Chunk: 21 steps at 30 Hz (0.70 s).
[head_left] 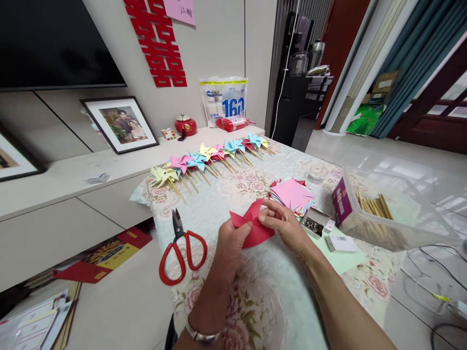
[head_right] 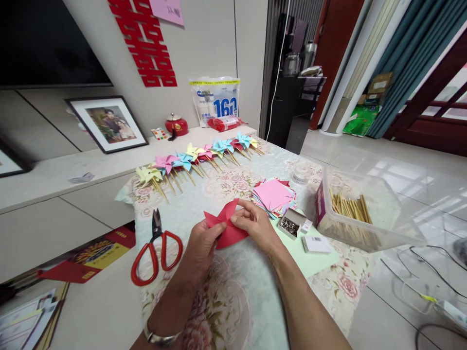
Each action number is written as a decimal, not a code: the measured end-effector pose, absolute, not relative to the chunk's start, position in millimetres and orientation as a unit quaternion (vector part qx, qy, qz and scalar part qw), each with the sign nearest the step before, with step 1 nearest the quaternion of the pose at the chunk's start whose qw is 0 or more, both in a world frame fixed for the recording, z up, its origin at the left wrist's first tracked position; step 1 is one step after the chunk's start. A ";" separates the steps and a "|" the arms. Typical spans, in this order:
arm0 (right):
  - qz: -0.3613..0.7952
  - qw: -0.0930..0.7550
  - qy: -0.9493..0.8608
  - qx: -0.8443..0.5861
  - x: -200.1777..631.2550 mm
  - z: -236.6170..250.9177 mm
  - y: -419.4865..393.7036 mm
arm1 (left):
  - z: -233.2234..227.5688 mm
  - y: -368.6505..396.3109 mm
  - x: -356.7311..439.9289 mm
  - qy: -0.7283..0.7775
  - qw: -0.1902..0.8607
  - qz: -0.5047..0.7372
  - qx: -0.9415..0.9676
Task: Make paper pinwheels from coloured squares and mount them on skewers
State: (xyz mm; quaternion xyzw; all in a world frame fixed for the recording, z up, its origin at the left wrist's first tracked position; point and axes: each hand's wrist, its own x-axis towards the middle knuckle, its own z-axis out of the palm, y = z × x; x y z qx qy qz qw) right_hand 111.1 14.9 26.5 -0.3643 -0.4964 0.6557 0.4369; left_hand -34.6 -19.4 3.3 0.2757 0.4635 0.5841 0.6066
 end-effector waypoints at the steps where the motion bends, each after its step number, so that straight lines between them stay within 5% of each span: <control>1: 0.651 0.431 -0.505 -0.370 110.8 27.0 14.6 | 0.7 -18.6 -35.0 0.467 0.605 0.580 0.281; 21: 0.609 0.428 -0.551 -0.377 110.0 22.1 16.3 | 9.2 -20.3 -33.0 0.465 0.605 0.587 0.271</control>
